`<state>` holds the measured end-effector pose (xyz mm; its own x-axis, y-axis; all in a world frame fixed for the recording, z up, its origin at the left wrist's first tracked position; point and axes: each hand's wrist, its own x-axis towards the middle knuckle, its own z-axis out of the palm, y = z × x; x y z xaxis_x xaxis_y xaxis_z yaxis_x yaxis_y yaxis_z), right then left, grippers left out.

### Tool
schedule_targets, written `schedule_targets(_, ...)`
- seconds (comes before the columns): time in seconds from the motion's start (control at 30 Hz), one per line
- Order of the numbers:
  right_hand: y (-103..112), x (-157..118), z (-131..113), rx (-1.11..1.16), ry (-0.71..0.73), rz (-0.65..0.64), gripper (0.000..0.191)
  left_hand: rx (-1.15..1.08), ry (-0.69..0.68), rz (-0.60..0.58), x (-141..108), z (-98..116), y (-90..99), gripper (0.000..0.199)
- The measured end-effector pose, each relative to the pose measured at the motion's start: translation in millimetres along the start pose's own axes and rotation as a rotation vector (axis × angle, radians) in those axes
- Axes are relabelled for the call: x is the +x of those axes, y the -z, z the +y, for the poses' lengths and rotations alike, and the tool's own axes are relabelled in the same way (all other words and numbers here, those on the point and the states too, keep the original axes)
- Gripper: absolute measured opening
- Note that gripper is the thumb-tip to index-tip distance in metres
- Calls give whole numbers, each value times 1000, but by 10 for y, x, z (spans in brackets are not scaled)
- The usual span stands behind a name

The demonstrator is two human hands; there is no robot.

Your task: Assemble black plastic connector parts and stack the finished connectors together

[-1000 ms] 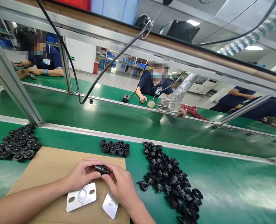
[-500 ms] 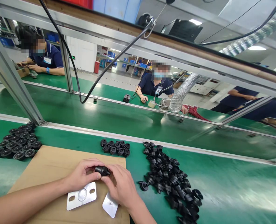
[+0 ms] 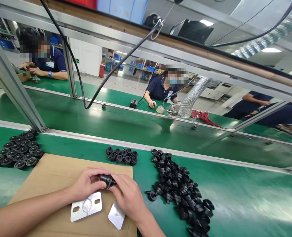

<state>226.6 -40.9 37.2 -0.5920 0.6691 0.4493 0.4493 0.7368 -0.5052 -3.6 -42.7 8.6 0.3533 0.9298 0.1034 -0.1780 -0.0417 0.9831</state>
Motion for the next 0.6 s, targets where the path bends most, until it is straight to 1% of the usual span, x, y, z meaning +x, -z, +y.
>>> schedule_targets(0.13, 52, 27, 34, -128, 194, 31, 41, -157, 110, -13, -1, -57, -7, 43)
schedule_targets(0.2, 61, 38, 31, -170, 200, 16, 38, -157, 89, -12, 0, -59, -8, 42)
schedule_targets(0.3, 51, 41, -13, -185, 82, -21, 25, -66, 5, -12, -3, -30, -6, 34)
schedule_targets(0.37, 32, 35, -58, -159, 2, -31, 21, 0, -26, -5, -5, -10, 0, 31)
schedule_targets(0.47, -10, 26, -121, -98, -133, -43, 20, 77, -66, 29, 1, 3, 19, 30)
schedule_targets(0.53, -44, 26, -149, -44, -248, -62, 28, 113, -93, 59, 10, 8, 32, 29)
schedule_targets(0.57, -61, 27, -156, -1, -308, -67, 28, 126, -106, 73, 15, 11, 37, 27)
schedule_targets(0.6, -76, 28, -159, 52, -362, -58, 25, 136, -117, 86, 19, 14, 40, 26)
